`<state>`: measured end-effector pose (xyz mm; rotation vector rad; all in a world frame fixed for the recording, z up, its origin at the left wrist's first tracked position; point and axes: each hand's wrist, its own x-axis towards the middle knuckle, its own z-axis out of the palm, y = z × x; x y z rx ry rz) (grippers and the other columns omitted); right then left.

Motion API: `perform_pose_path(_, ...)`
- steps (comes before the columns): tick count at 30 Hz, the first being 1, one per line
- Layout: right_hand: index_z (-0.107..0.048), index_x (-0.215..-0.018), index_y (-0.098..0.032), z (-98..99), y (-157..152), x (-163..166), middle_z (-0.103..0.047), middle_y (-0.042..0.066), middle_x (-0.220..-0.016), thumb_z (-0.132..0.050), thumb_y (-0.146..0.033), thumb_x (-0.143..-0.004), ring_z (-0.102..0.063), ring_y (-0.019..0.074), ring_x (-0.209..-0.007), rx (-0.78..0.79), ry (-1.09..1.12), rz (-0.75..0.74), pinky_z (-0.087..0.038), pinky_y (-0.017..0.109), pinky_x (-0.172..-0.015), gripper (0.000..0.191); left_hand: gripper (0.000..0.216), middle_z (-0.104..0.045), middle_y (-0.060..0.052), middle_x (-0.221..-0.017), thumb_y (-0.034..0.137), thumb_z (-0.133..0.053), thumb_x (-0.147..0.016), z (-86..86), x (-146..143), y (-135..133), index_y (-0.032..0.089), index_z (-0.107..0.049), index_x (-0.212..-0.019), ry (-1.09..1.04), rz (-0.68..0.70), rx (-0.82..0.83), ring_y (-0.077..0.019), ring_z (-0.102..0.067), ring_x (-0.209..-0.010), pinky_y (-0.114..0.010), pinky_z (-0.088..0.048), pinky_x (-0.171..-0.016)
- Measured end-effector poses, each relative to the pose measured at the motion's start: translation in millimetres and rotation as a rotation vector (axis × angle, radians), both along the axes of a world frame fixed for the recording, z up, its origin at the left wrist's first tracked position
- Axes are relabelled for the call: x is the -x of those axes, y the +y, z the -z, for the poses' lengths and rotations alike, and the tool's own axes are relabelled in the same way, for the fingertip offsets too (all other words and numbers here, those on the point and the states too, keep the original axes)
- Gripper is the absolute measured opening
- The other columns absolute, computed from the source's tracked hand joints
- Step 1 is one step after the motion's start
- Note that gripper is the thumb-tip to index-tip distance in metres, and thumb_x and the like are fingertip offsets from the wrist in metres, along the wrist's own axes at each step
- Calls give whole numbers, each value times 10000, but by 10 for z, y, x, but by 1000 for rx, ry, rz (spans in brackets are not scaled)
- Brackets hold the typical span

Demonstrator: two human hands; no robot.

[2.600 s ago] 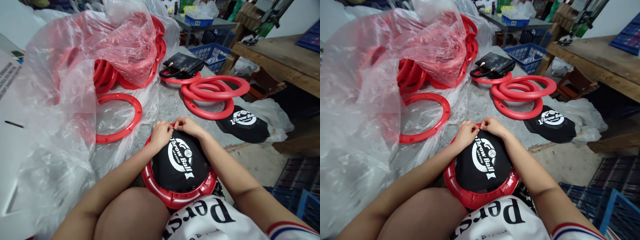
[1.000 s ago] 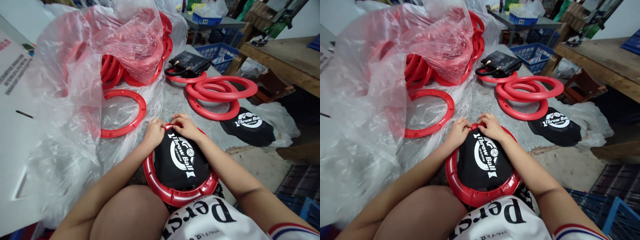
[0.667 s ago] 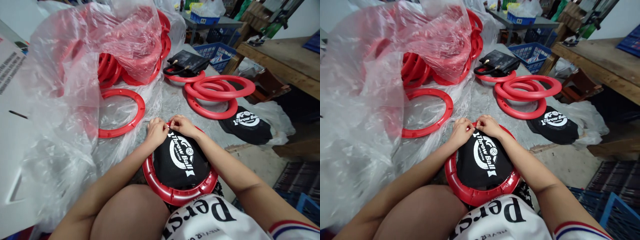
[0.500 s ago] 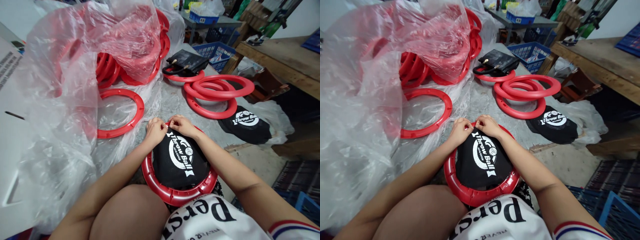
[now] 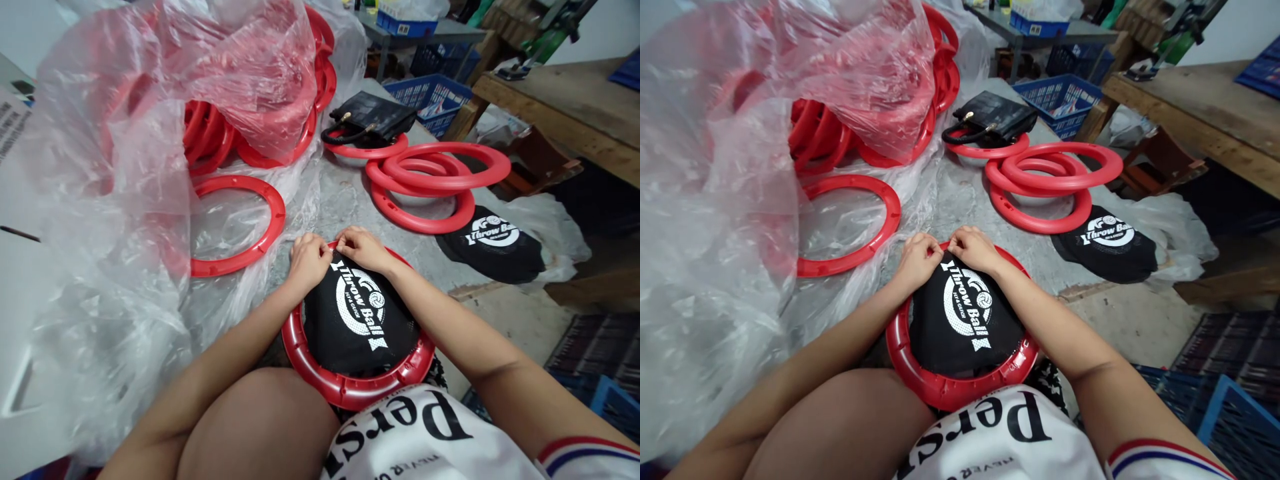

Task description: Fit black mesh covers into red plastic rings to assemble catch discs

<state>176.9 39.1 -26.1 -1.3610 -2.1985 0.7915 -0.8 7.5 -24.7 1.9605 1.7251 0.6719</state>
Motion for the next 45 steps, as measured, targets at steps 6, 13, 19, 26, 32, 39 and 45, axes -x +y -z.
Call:
perform_pose_path(6, -645, -811, -198, -8, -9, 16, -704, 47, -1073, -627, -206, -891, -589, 215, -1026, -14, -34, 25, -403, 374, -994, 83, 108, -671, -82, -1069, 150, -543, -861, -8, -2, 5, 194, -603, -783, 15, 3, 5, -258, -578, -1132, -430, -420, -1055)
perform_pose_path(13, -668, -833, -194, 3, -7, 66, -700, 65, -1052, -596, -242, -912, -587, 224, -1002, -22, -130, 63, -414, 368, -951, 117, 115, -655, -108, -1084, 168, -535, -865, -19, -30, 11, 188, -625, -797, 78, -9, 27, -300, -565, -1112, -459, -443, -1017)
perform_pose_path(19, -687, -970, -174, -39, 74, -69, -696, 72, -1094, -632, -221, -901, -598, 212, -1074, 17, -93, -130, -408, 361, -1028, 100, 114, -675, -81, -1017, 160, -563, -851, 57, 74, 52, 191, -671, -869, -108, 50, -36, -256, -597, -1084, -432, -458, -1034)
perform_pose_path(26, -686, -1141, -146, -234, -4, -195, -659, 123, -1190, -632, -146, -873, -566, 263, -1135, 39, -379, 43, -422, 374, -1033, 274, 218, -677, -77, -1067, 116, -495, -859, -137, 242, -51, 189, -679, -951, -152, 7, -165, -229, -620, -1050, -404, -491, -982)
perform_pose_path(32, -642, -1246, -118, -377, -422, -299, -633, 201, -1238, -502, -284, -981, -559, 344, -1146, 12, -661, 184, -456, 429, -971, 343, 122, -667, -104, -1145, 264, -629, -882, -242, 152, -263, 194, -717, -930, 299, 201, -197, -334, -533, -1152, -527, -422, -1001)
perform_pose_path(39, -721, -1131, -162, -586, -323, -323, -690, 159, -1189, -576, -290, -954, -597, 315, -1095, -101, -553, 80, -444, 414, -974, 263, 158, -644, -111, -1154, 259, -590, -928, -132, 39, -248, 184, -697, -1017, 328, 252, -150, -325, -517, -1163, -499, -417, -1003)
perform_pose_path(45, -743, -763, -190, -353, -24, -244, -733, 86, -931, -725, -168, -781, -638, 248, -964, 34, -324, 50, -425, 362, -961, 34, 109, -643, -105, -1132, 220, -583, -910, -146, 38, -195, 197, -679, -956, 252, 247, -149, -309, -526, -1131, -473, -424, -1016)
